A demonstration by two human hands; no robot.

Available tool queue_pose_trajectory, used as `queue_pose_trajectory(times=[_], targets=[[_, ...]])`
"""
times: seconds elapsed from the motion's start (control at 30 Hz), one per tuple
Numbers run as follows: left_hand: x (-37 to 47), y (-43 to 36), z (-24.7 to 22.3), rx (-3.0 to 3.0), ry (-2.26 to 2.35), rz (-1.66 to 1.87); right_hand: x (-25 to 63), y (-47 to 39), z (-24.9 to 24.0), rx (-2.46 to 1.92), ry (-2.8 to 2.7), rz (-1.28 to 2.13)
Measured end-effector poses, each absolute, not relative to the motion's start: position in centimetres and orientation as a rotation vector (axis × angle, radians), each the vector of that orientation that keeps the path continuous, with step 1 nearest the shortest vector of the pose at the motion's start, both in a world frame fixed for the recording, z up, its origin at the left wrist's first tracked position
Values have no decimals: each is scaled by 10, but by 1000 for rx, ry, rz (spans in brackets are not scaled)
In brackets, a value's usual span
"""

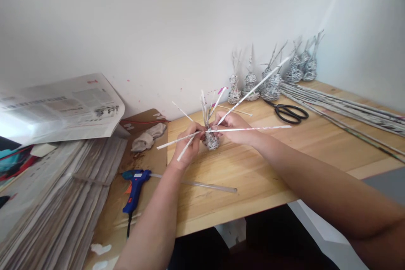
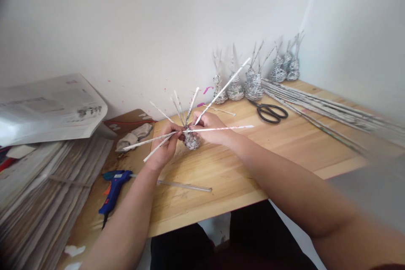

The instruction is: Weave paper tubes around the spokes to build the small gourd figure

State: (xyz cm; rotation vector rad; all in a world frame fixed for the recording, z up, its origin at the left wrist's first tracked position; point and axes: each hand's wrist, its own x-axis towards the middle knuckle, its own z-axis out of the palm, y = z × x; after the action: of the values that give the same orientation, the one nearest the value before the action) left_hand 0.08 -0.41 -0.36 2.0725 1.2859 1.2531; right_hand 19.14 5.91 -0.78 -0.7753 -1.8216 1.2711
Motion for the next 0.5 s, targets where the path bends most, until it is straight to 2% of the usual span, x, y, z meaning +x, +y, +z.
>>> queue_pose_trajectory(times=[0.37, 0.5], targets=[[13, -12, 1, 2061, 1312, 1309, 181, 47, -4, -926, -1779, 1127], [11, -10, 1, 2007, 1355, 1364, 182, 44, 2, -834, -1730, 1223]])
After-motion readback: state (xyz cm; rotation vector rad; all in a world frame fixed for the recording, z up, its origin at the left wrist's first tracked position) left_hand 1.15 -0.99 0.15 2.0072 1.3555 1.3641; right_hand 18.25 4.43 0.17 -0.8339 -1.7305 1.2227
